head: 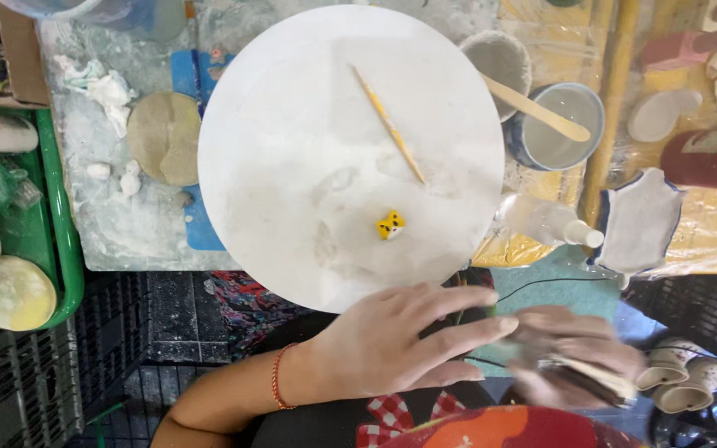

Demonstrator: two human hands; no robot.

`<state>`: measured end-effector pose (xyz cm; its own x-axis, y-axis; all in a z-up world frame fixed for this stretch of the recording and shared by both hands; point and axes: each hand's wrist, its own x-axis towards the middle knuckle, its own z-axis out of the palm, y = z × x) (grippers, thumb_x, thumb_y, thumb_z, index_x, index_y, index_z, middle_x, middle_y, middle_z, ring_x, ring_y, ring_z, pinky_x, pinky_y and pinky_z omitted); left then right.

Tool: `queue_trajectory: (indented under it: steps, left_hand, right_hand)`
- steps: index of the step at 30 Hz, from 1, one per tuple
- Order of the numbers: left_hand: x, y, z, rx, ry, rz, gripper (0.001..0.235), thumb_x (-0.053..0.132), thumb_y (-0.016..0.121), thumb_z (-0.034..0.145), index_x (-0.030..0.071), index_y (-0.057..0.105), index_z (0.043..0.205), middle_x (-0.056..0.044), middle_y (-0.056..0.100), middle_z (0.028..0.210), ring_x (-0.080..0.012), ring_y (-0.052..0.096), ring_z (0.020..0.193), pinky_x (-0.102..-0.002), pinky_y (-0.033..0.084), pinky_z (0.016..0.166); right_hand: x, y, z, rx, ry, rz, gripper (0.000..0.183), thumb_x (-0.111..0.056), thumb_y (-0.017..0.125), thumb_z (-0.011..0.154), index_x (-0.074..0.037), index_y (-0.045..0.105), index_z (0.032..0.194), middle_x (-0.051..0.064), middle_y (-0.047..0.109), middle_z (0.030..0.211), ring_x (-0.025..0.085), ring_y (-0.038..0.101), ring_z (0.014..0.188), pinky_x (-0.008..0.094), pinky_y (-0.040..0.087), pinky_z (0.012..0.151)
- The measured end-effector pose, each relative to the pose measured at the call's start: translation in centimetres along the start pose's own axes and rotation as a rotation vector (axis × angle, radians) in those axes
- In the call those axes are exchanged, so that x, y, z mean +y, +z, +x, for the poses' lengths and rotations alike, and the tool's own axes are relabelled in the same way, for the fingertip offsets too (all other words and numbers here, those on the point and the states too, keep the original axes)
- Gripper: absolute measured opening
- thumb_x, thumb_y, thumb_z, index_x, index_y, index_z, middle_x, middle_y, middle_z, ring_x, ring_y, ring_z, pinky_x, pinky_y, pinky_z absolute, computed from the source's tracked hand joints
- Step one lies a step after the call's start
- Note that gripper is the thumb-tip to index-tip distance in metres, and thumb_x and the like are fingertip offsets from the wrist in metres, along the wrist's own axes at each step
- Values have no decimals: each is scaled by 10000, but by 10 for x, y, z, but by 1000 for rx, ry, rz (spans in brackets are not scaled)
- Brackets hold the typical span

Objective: The person paints a blue border around a clay piece using a brush, applies a clear glaze from a spray bottle, and then uses a small applicator tool to paint black features onto a small yellow clay figure.

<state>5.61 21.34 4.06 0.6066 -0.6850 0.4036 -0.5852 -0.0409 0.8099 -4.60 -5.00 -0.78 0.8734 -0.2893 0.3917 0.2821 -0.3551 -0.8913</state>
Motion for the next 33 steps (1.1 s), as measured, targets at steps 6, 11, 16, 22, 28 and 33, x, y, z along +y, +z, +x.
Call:
queue_trajectory:
  steps: [6,11,16,22,28,33]
  left_hand:
    - [-16,-1,-22,-49,35,111,564,173,632,1095,38,388,1585,-112,575,1322,-221,630,1019,-311,562,863]
    - [-23,-1,-30,24,26,-19,540,189,624,1082,-7,404,1535,-100,550,1171,-239,591,958,-340,553,846]
    - [-31,2,-43,-58,12,16,423,216,618,1036,-25,524,1370,-67,549,1044,-224,584,923,-310,531,741]
    - [-34,11,-57,-363,-186,-554,272,258,566,1047,57,584,1229,-97,621,806,-287,671,772,-412,520,655]
    - [-41,-2,-57,-349,-177,-696,244,230,549,1059,81,582,1250,-99,658,882,-306,690,824,-423,552,729]
    - [-36,-35,-52,-279,-267,-488,387,341,649,990,49,571,1231,-91,664,882,-283,700,819,-402,551,657]
  right_hand:
    - [-15,27,15,-277,-141,105,426,-172,852,858,11,503,1019,140,625,998,234,609,815,380,504,669]
    - [-16,44,-2,-108,-111,85,465,-188,898,811,-31,480,941,102,637,920,162,585,703,332,469,560]
    - [-25,48,17,-364,-163,10,336,-259,647,904,-27,474,734,79,577,609,118,480,500,313,306,438]
    - [-38,45,21,-624,1,103,280,-188,717,890,-40,533,739,53,553,572,138,489,465,344,294,411]
    - [-37,25,30,-799,108,261,295,-266,665,926,15,581,956,94,615,738,205,539,548,399,370,487]
    - [-41,24,31,-687,164,292,293,-265,587,997,12,630,1080,151,677,848,236,607,595,382,472,519]
